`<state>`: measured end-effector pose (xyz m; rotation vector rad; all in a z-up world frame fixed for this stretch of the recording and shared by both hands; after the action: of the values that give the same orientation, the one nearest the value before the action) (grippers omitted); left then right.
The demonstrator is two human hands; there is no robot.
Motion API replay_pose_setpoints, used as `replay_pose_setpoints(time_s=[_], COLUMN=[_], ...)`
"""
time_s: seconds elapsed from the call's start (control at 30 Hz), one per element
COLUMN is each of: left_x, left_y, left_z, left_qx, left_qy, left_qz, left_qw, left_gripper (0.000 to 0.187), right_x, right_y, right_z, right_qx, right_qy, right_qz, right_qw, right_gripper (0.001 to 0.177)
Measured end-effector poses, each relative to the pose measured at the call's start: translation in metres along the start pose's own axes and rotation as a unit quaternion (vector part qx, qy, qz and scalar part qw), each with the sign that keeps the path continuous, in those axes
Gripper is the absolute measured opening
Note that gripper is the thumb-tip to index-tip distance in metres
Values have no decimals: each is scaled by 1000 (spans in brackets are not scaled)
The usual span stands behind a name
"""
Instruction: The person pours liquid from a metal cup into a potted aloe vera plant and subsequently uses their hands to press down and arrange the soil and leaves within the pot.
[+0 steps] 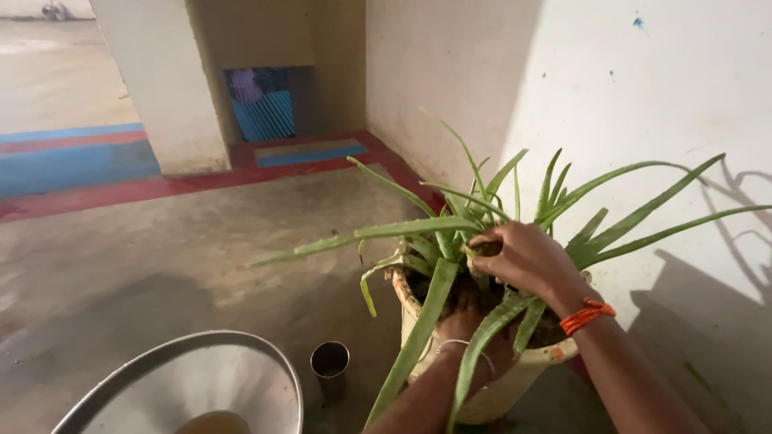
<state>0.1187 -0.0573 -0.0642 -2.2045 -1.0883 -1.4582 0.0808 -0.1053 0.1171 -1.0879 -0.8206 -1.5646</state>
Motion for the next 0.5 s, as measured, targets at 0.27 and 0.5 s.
replay_pose_setpoints(time_s=[0.27, 0.5], left_x=[94, 172], left_y=[-80, -95], left_z=[-30, -9], left_qx=[-38, -1], left_qy=[176, 367], left_qz=[76, -172], left_qw=[981, 914], left_gripper=[52, 54], right_x=[6, -11], right_y=[-14, -1], right_z=[5, 11], right_qx=[-24, 38], right_qy=[-29, -129], right_qz=[-12, -29], right_qw=[999, 990], right_gripper=[42, 47])
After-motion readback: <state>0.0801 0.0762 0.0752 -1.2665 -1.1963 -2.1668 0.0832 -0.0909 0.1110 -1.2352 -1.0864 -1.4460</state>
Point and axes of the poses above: each hand's wrist, its own y-axis towards the middle knuckle, its own x-axis out of the back of the hand, z = x × y, the point moved 6 cm from there along y, towards the middle knuckle, and after that the axes turned 9 degrees about -x, right-handed, at the moved point
